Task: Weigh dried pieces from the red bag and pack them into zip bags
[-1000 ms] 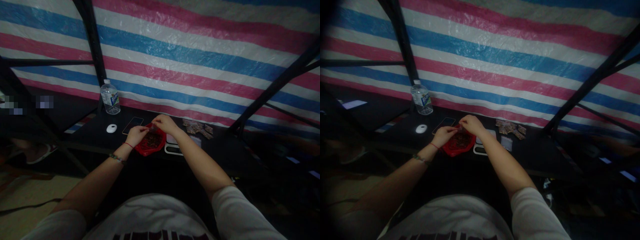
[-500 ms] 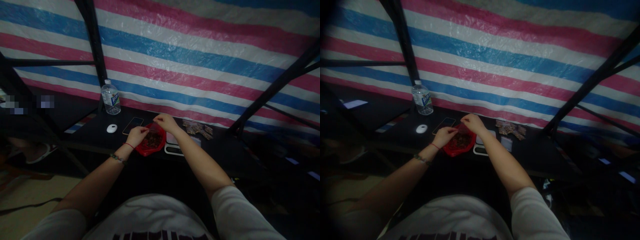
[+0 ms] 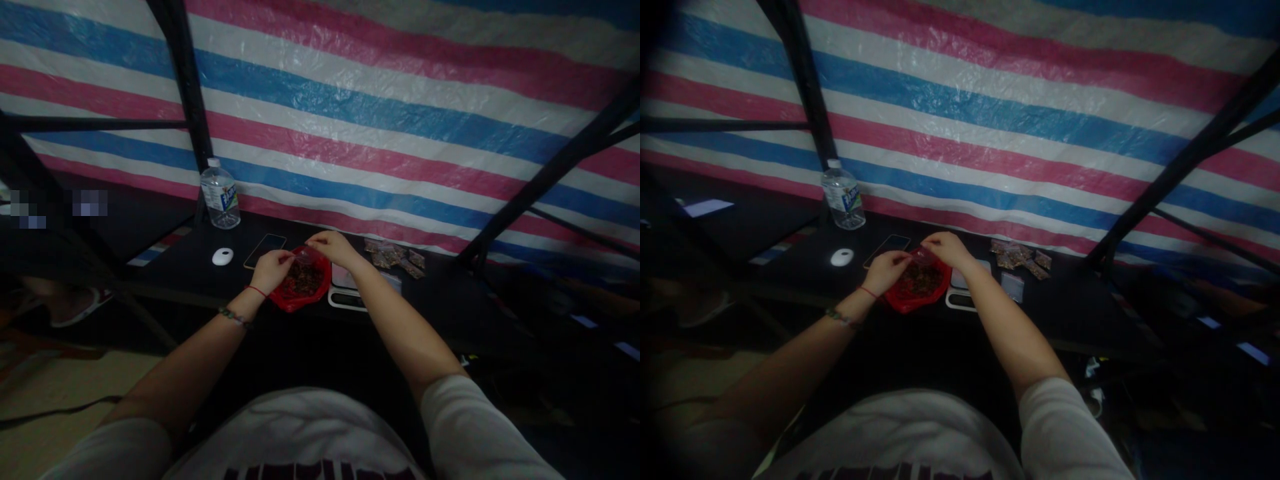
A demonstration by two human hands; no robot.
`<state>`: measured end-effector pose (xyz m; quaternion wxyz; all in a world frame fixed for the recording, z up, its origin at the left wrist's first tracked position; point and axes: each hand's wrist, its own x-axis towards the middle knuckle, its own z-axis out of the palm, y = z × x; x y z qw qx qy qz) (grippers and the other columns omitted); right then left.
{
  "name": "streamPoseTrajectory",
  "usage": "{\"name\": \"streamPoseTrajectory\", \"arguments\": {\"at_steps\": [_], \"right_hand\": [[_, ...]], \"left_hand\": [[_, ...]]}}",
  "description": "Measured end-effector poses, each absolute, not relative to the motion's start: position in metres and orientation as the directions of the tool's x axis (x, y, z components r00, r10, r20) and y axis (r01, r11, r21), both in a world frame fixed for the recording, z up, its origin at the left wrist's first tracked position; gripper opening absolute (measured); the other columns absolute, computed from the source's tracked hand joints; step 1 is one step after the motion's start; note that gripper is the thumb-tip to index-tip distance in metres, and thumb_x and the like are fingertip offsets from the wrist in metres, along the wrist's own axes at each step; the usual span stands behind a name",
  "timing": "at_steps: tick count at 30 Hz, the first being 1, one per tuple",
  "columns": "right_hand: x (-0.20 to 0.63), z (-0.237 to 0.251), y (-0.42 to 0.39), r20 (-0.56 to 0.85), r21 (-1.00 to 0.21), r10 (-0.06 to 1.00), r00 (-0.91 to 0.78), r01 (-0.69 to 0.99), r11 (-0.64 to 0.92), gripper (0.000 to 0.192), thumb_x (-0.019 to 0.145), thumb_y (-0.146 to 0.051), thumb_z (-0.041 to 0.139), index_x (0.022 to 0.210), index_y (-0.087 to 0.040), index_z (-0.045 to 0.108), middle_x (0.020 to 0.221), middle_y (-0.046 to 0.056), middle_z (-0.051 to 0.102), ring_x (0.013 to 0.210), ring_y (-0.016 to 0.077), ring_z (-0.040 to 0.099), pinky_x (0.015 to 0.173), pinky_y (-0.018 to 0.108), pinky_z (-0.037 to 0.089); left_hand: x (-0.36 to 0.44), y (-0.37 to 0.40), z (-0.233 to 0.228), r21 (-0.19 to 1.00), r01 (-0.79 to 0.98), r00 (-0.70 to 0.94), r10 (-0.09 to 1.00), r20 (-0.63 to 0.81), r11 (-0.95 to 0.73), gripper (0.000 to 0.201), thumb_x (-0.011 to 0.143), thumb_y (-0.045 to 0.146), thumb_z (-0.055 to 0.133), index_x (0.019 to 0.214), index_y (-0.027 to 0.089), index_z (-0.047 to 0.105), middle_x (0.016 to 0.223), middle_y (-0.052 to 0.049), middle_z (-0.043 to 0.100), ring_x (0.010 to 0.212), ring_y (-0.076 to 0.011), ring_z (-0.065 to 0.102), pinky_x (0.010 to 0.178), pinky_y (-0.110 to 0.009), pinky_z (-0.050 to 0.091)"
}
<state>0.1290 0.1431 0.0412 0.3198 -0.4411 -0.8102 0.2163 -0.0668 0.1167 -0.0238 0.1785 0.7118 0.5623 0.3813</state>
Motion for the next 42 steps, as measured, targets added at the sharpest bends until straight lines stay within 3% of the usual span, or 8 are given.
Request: {"name": "streamPoseTrajectory", "arguments": {"at_steps": [5, 13, 17, 22, 28, 32, 36, 42], "right_hand": [[0.148, 0.038, 0.147, 0.264, -0.731, 0.906, -0.330, 0.544, 0.411, 0.030, 0.075, -0.017, 0.065, 0.105, -0.016, 0.069, 0.096, 0.007, 0.071, 0.078, 0.0147, 0.065, 0.073, 0.028, 0.052], [0.159, 0.030, 0.145, 0.153, -0.801, 0.960, -0.235, 0.539, 0.259, 0.016, 0.075, -0.017, 0.062, 0.087, -0.012, 0.071, 0.071, 0.005, 0.068, 0.058, 0.0112, 0.061, 0.056, 0.022, 0.050], [0.159, 0.027, 0.130, 0.125, -0.925, 0.979, -0.163, 0.338, 0.174, 0.012, 0.074, -0.021, 0.063, 0.084, -0.015, 0.066, 0.069, 0.001, 0.065, 0.058, 0.0102, 0.061, 0.053, 0.020, 0.050], [0.161, 0.021, 0.095, 0.070, -0.997, 0.994, -0.079, 0.028, 0.073, 0.023, 0.067, -0.028, 0.068, 0.086, -0.018, 0.060, 0.073, -0.002, 0.063, 0.060, 0.0097, 0.061, 0.054, 0.021, 0.051], [0.179, 0.019, 0.058, 0.137, -0.982, 0.987, -0.078, 0.119, 0.146, 0.035, 0.068, -0.035, 0.070, 0.100, -0.021, 0.063, 0.085, 0.002, 0.069, 0.077, 0.0154, 0.065, 0.062, 0.024, 0.050], [0.183, 0.014, 0.043, 0.143, -0.933, 0.961, -0.237, 0.292, 0.211, 0.027, 0.066, -0.033, 0.073, 0.087, -0.015, 0.070, 0.074, 0.003, 0.069, 0.067, 0.0147, 0.062, 0.062, 0.025, 0.047], [0.179, 0.008, 0.031, 0.123, -0.878, 0.942, -0.311, 0.408, 0.249, 0.021, 0.073, -0.033, 0.068, 0.080, -0.014, 0.072, 0.067, 0.002, 0.067, 0.059, 0.0124, 0.057, 0.054, 0.023, 0.041], [0.173, 0.005, 0.012, 0.250, -0.886, 0.955, -0.160, 0.360, 0.292, 0.021, 0.075, -0.035, 0.067, 0.080, -0.015, 0.072, 0.073, 0.004, 0.070, 0.064, 0.0143, 0.060, 0.059, 0.024, 0.045]], "left_hand": [[-0.067, 0.120, -0.024, 0.763, 0.591, 0.000, 0.946, 0.324, -0.261, 0.025, 0.082, 0.034, 0.052, 0.093, 0.018, 0.068, 0.084, -0.005, 0.071, 0.072, -0.0179, 0.063, 0.069, -0.027, 0.047], [-0.067, 0.122, -0.029, 0.814, 0.515, 0.003, 0.950, 0.313, -0.269, 0.023, 0.081, 0.035, 0.052, 0.086, 0.018, 0.066, 0.080, -0.004, 0.068, 0.075, -0.0179, 0.062, 0.071, -0.028, 0.047], [-0.058, 0.116, -0.026, 0.954, 0.146, -0.029, 0.963, 0.267, -0.260, 0.029, 0.076, 0.042, 0.059, 0.090, 0.017, 0.059, 0.078, -0.002, 0.066, 0.070, -0.0148, 0.061, 0.066, -0.026, 0.047], [-0.048, 0.105, -0.020, 0.970, -0.216, 0.169, 0.974, 0.153, -0.115, 0.041, 0.065, 0.041, 0.073, 0.092, 0.015, 0.057, 0.076, -0.002, 0.065, 0.067, -0.0124, 0.062, 0.063, -0.024, 0.047], [-0.043, 0.088, -0.007, 0.970, 0.082, 0.368, 0.912, 0.183, -0.228, 0.029, 0.068, 0.040, 0.071, 0.081, 0.014, 0.067, 0.072, -0.002, 0.068, 0.063, -0.0135, 0.061, 0.062, -0.025, 0.047], [-0.032, 0.070, 0.003, 0.860, 0.290, 0.557, 0.805, 0.205, -0.420, 0.023, 0.073, 0.037, 0.066, 0.081, 0.016, 0.072, 0.081, -0.004, 0.072, 0.074, -0.0166, 0.065, 0.069, -0.025, 0.048], [-0.023, 0.060, 0.002, 0.815, 0.315, 0.560, 0.789, 0.254, -0.486, 0.021, 0.075, 0.035, 0.065, 0.082, 0.017, 0.073, 0.079, -0.004, 0.072, 0.072, -0.0160, 0.065, 0.068, -0.025, 0.049], [-0.018, 0.049, 0.005, 0.826, 0.228, 0.456, 0.806, 0.377, -0.515, 0.021, 0.075, 0.035, 0.068, 0.081, 0.016, 0.072, 0.081, -0.006, 0.071, 0.075, -0.0158, 0.065, 0.068, -0.024, 0.049]]}}
